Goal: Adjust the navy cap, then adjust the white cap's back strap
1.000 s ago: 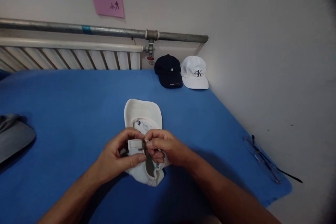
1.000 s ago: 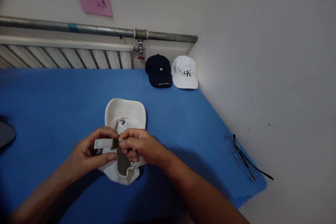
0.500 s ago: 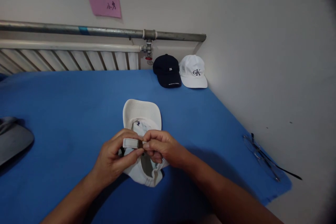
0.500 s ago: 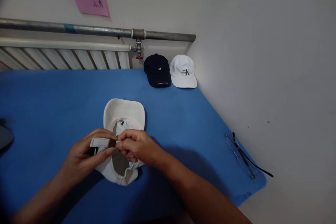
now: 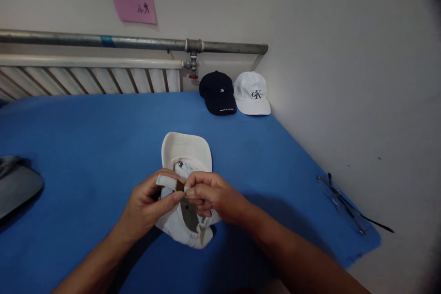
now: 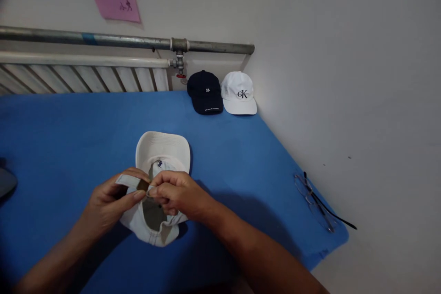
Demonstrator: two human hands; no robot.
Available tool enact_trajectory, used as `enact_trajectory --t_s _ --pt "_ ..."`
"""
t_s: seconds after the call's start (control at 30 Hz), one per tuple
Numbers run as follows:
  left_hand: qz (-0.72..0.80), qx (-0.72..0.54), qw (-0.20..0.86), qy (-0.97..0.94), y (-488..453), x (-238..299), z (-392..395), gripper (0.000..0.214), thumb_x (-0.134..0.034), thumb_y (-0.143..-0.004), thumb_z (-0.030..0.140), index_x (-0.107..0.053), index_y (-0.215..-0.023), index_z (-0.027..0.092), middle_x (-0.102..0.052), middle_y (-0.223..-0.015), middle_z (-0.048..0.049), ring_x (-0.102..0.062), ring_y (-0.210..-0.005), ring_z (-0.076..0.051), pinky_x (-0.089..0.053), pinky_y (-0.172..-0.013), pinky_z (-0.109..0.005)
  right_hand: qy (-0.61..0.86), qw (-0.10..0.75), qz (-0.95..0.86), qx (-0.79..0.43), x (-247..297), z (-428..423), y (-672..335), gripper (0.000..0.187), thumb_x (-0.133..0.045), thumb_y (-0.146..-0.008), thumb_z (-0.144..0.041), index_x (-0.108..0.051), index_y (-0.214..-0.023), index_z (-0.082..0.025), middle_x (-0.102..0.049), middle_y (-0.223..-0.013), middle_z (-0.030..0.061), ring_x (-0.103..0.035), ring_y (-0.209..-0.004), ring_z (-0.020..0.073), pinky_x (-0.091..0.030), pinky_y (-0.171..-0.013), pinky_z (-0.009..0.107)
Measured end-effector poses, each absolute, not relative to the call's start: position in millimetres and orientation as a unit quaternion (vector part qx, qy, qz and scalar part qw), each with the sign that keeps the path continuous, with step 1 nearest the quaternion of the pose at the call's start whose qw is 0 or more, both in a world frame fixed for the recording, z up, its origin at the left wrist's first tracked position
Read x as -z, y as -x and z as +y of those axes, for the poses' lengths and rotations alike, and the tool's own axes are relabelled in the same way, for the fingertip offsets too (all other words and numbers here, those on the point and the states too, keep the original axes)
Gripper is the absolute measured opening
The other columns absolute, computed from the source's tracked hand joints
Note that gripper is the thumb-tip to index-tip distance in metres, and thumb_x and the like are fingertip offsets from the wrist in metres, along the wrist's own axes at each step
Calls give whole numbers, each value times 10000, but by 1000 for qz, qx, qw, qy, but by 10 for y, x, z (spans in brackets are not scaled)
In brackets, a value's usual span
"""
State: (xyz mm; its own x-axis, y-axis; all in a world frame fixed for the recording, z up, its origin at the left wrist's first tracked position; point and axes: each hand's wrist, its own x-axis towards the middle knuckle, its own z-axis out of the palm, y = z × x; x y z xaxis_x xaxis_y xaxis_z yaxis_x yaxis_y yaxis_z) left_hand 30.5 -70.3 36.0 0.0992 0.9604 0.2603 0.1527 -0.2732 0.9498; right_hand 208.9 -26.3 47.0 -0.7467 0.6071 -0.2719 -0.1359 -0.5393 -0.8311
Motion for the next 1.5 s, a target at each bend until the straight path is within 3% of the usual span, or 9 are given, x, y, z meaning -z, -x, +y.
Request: enact_trajectory --t_s 0.1,0.2,0.27,0.37,0.43,0.57,0.77,1.03,1.5 --pt "459 -475 441 -608 -289 -363 -708 91 -693 -788 248 -673 -864 204 -658 -830 -33 -608 -780 -171 -481 -687 -280 272 210 -433 -833 -442 -225 -2098 133 -624 -709 -242 -504 -693 -187 -366 -507 -102 -266 -404 31 -220 -399 184" --pt "464 -430 519 -575 -241 -368 -712 260 -710 -765 326 -643 -985 205 -657 -845 -36 -596 -741 -169 -469 -634 -269 326 233 -469 -787 -419 -203 -2091 76 -583 -701 -229 -518 -693 -188 -367 -496 -101 -272 -392 35 -220 -397 193" --pt "468 -413 555 -550 -199 -386 -699 320 -649 -803 419 -607 -1041 209 -641 -825 -34 -562 -686 -155 -436 -584 -255 354 244 -507 -747 -427 -211 -2084 33 -556 -701 -207 -536 -684 -187 -372 -483 -96 -278 -396 42 -223 -408 202" --pt "498 -353 567 -553 -144 -440 -662 315 -549 -857 486 -611 -949 192 -559 -718 -12 -461 -604 -129 -354 -530 -239 365 252 -580 -683 -465 -236 -2088 34 -559 -693 -176 -572 -662 -180 -403 -490 -80 -322 -451 55 -242 -445 207" --pt "498 -294 589 -565 -121 -478 -644 297 -575 -845 468 -620 -823 176 -490 -662 5 -412 -593 -121 -322 -528 -236 368 252 -599 -665 -487 -236 -2106 34 -576 -683 -168 -580 -651 -176 -418 -499 -76 -337 -475 57 -249 -458 204" --pt "458 -278 658 -530 -106 -505 -661 268 -633 -816 437 -648 -808 169 -505 -688 2 -429 -618 -116 -342 -563 -233 351 191 -560 -726 -493 -166 -2181 51 -612 -696 -218 -577 -686 -182 -415 -481 -89 -329 -419 52 -247 -419 202" --pt "424 -273 694 -513 -106 -495 -692 256 -658 -813 411 -651 -861 160 -527 -699 3 -436 -603 -98 -345 -560 -224 303 102 -568 -758 -467 -101 -2231 237 -754 -681 -328 -611 -777 -165 -460 -539 -88 -351 -458 43 -258 -444 195" --pt "442 -248 630 -588 -136 -456 -697 233 -645 -836 393 -636 -850 161 -548 -748 5 -489 -664 -112 -396 -610 -233 318 162 -614 -704 -442 -174 -2167 156 -720 -695 -290 -626 -698 -166 -559 -680 -39 -476 -665 91 -377 -626 220" --pt "481 -252 544 -640 -148 -470 -698 300 -566 -879 434 -647 -832 149 -546 -715 -4 -491 -643 -122 -391 -560 -225 344 205 -705 -585 -423 -190 -2179 182 -643 -799 -307 -592 -689 -171 -504 -619 -43 -451 -616 98 -357 -585 225"
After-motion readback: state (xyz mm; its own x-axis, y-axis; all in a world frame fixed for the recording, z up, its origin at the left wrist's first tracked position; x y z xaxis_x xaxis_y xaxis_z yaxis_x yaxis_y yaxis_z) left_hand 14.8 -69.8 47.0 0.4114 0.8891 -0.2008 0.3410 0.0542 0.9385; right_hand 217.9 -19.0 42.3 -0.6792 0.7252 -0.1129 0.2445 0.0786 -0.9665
